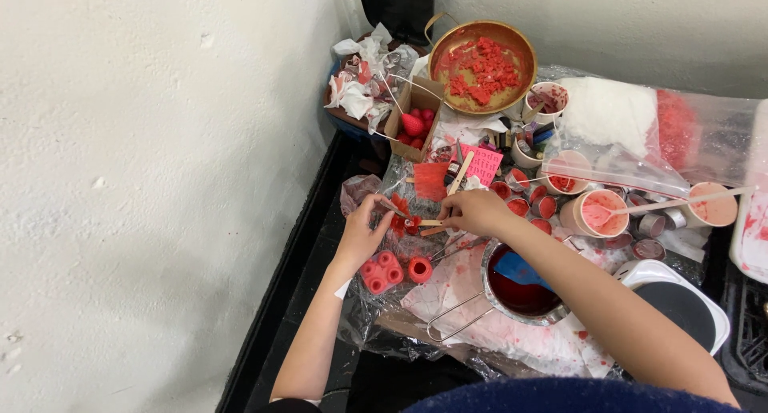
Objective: The recorder is stirring melted red wax in a metal pot and preparing silicone molds for candle making.
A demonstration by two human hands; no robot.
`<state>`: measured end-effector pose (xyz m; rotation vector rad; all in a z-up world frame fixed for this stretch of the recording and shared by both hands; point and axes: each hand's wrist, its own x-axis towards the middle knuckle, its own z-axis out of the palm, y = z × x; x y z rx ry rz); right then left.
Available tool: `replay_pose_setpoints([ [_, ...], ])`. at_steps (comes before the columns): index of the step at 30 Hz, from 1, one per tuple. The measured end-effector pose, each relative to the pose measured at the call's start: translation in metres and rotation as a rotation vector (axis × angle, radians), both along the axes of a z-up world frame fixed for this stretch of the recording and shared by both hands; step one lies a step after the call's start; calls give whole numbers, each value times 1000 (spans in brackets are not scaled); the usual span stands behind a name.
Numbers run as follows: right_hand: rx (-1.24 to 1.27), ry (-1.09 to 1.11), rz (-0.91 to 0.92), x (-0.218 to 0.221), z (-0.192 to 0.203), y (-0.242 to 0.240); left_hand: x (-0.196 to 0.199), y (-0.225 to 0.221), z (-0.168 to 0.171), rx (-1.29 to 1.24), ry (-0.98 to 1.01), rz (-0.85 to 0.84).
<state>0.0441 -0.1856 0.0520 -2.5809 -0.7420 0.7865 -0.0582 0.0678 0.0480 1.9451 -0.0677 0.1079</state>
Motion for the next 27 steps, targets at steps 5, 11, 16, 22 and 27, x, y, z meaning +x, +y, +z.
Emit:
replay_pose_setpoints([
  [5, 56, 58, -25, 0, 4, -2, 2, 1, 4, 6, -28, 12],
  [11, 182, 175, -78, 6, 4, -10, 3, 0, 27, 16, -59, 27],
  [16, 220, 184, -87, 3, 32, -20, 2, -5, 38, -33, -103, 13],
  [22, 328, 244, -160, -6, 50, -62, -4, -35, 74, -73, -188, -50],
  [27, 420, 180, -204, -35, 73, -113, -10, -78, 92, -84, -240, -130],
])
